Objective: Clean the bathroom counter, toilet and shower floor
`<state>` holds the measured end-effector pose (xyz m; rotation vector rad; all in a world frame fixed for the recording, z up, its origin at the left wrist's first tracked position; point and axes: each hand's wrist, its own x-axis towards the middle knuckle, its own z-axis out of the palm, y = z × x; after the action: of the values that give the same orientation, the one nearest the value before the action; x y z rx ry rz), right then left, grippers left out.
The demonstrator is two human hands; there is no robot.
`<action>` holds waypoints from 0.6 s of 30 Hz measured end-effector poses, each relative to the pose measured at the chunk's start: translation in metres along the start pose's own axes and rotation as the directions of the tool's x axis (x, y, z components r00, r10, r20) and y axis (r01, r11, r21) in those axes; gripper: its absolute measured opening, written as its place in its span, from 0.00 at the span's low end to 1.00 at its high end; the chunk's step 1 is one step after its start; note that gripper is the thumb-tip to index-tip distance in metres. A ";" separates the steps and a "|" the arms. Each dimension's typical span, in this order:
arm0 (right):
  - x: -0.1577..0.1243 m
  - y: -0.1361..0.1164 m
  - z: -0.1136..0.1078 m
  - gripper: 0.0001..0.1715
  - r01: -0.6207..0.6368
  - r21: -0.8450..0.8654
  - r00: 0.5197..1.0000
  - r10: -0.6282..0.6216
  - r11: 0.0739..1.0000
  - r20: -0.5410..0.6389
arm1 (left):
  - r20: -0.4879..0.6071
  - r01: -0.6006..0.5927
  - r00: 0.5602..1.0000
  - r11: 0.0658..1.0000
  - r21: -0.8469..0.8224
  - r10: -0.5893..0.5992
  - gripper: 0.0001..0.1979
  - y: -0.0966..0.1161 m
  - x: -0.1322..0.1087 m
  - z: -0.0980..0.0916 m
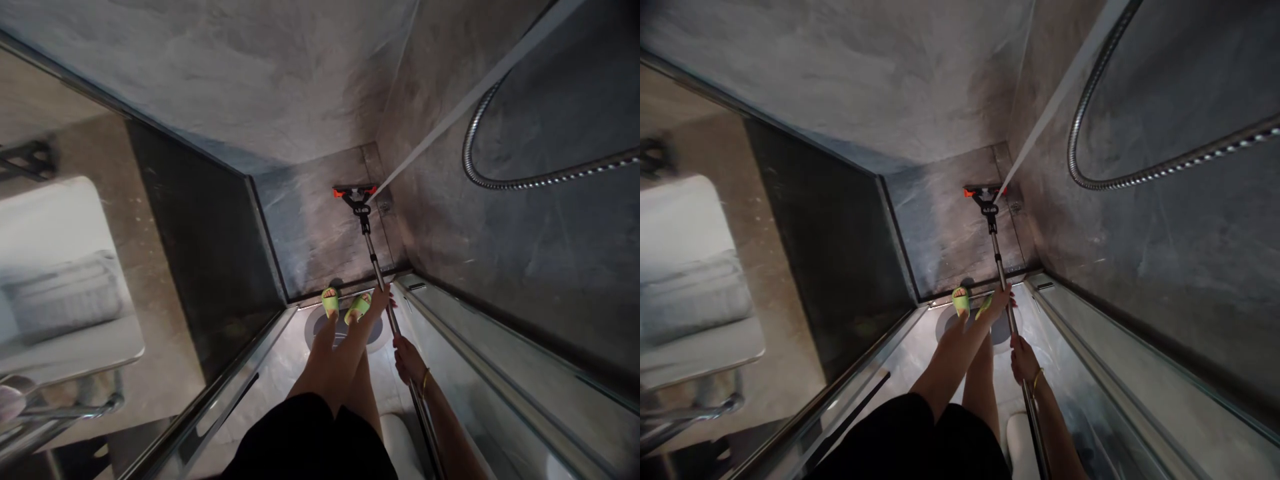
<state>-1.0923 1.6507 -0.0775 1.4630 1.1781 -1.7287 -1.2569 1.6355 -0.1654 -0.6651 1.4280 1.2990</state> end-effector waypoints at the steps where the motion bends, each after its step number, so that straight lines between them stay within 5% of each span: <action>1: 0.004 -0.009 -0.002 0.35 0.003 0.004 1.000 -0.003 1.000 0.020 | -0.024 0.013 1.000 1.000 0.010 -0.013 0.18 0.002 0.007 0.003; 8: 0.031 -0.021 -0.009 0.29 0.043 0.044 0.998 -0.045 0.998 0.049 | -0.123 -0.070 0.989 0.996 0.063 0.077 0.14 -0.003 0.040 0.010; 18: 0.024 0.042 -0.063 0.37 0.047 0.019 0.997 -0.046 0.999 -0.055 | 0.042 -0.046 0.998 0.998 0.048 0.044 0.14 -0.062 0.040 0.049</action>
<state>-1.0333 1.6907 -0.1121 1.5148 1.2351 -1.7463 -1.1972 1.6744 -0.2183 -0.5735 1.4444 1.3014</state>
